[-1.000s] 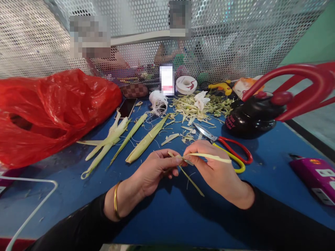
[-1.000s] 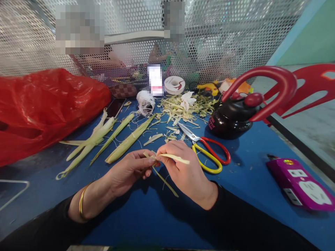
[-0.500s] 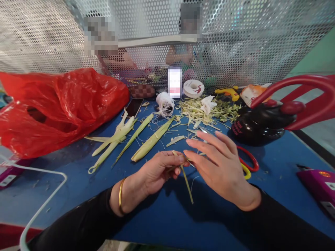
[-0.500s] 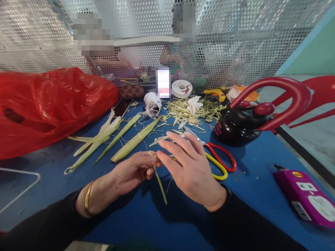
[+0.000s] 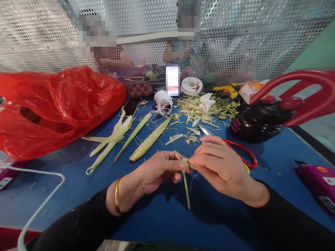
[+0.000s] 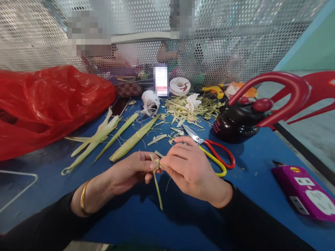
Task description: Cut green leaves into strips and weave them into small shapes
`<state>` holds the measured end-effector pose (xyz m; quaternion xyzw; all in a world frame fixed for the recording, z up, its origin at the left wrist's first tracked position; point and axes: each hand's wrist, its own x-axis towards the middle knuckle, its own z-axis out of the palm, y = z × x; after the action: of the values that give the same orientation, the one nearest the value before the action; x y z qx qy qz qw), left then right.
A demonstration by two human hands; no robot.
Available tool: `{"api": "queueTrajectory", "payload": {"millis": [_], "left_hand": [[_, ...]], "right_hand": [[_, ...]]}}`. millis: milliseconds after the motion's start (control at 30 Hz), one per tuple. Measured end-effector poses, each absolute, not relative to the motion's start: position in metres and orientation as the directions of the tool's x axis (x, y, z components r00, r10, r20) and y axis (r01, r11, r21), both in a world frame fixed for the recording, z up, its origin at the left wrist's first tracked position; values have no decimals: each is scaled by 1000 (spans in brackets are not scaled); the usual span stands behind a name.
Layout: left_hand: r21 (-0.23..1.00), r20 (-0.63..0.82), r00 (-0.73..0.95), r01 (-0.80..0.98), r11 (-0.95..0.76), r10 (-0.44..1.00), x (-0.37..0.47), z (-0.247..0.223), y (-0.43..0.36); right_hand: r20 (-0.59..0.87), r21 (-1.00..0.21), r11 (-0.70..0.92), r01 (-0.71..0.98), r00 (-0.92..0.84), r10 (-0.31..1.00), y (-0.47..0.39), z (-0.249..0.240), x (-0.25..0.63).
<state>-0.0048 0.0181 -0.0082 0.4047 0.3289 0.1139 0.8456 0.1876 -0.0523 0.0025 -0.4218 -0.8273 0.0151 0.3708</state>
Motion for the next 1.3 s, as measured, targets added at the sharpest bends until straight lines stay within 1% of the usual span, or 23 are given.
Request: {"api": "queueTrajectory", "payload": {"millis": [100, 233, 333, 433, 500, 567, 633, 733, 867, 967, 1067, 1133, 1200, 1267, 1300], "left_hand": [[796, -440, 758, 80, 600, 482, -4, -8, 18], [867, -379, 720, 56, 495, 582, -2, -7, 18], [898, -342, 710, 56, 436, 615, 0, -6, 16], [945, -303, 668, 117, 306, 680, 2, -5, 13], [972, -229, 617, 184, 144, 753, 2, -3, 10], [969, -135, 586, 247, -18, 799, 2, -3, 8], [958, -101, 587, 274, -80, 804, 2, -3, 7], [962, -149, 613, 271, -29, 776, 3, -4, 8], [967, -167, 591, 252, 16, 789, 4, -4, 9], [976, -200, 607, 190, 104, 769, 5, -4, 9], [968, -248, 625, 139, 208, 740, 5, -4, 11], [951, -293, 618, 109, 289, 730, 5, -5, 12], [925, -336, 607, 67, 375, 720, 4, -5, 13], [893, -374, 602, 28, 449, 705, 3, -6, 14], [877, -390, 604, 14, 481, 695, 2, -6, 15]], "right_hand": [[572, -397, 623, 674, -350, 742, -53, 4, 185], [553, -466, 597, 653, -312, 773, -53, 4, 180], [508, -568, 526, 633, -233, 829, -52, 3, 178], [391, -691, 397, 604, -151, 908, -53, 1, 177], [273, -768, 284, 575, -107, 956, -53, 0, 176], [140, -834, 154, 530, -68, 988, -52, -2, 176], [26, -875, 43, 482, -42, 999, -52, -3, 175], [-56, -903, -37, 427, -32, 998, -51, -3, 175], [-80, -927, -65, 369, -26, 996, -49, -1, 176], [-93, -936, -81, 343, -21, 995, -49, -1, 176], [-84, -925, -71, 373, -18, 996, -49, -2, 177], [-51, -911, -41, 410, -13, 999, -50, -4, 177], [22, -900, 23, 434, -7, 1000, -51, -6, 177], [161, -858, 156, 489, -31, 986, -52, -7, 178], [253, -802, 247, 543, -65, 965, -53, -8, 179]]}}
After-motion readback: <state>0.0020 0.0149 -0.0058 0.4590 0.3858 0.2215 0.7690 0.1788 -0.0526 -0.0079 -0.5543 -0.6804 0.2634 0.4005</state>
